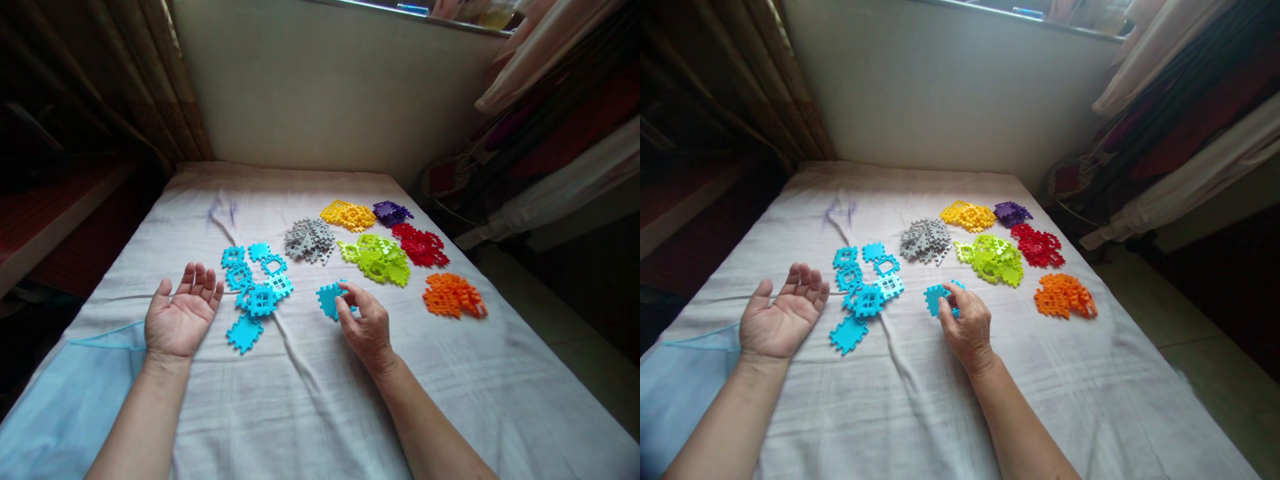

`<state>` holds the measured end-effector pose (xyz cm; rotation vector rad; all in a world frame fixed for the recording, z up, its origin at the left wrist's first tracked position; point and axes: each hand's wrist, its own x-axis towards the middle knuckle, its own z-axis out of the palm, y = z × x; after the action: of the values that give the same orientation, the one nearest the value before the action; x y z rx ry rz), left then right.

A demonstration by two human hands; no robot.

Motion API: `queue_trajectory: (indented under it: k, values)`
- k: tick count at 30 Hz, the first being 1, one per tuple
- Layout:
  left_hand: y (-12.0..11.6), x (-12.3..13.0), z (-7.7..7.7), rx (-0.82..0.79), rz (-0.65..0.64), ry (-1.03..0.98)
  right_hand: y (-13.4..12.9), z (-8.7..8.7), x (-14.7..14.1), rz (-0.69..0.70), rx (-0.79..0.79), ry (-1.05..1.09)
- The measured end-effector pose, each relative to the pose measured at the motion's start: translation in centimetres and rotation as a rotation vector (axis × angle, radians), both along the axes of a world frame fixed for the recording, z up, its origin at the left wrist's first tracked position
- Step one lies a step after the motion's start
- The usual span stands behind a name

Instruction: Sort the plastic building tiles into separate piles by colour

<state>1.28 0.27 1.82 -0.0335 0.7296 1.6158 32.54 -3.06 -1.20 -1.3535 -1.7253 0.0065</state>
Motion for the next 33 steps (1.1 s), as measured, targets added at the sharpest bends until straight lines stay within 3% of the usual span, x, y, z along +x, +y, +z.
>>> queue_trajectory:
  k: [7, 16, 19, 25, 33]
  values:
    - [0.0, -0.2, -0.4, 0.013, -0.015, -0.005, 0.2, -0.3, 0.0, -0.043, -0.009, -0.152]
    - [0.0, -0.4, -0.7, 0.040, -0.036, -0.012, 0.1, -0.1, -0.2, -0.075, -0.006, -0.145]
    - [0.0, -0.5, -1.0, 0.058, -0.050, -0.020, -0.2, 0.6, -1.7, 0.009, -0.006, -0.144]
    - [-0.1, -0.2, -0.6, 0.034, -0.031, -0.019, 0.3, 1.5, -6.5, 0.328, -0.111, -0.268]
    - [-0.2, 0.0, -0.4, 0.034, -0.025, -0.009, 1.7, 0.5, -9.1, 0.394, -0.241, -0.374]
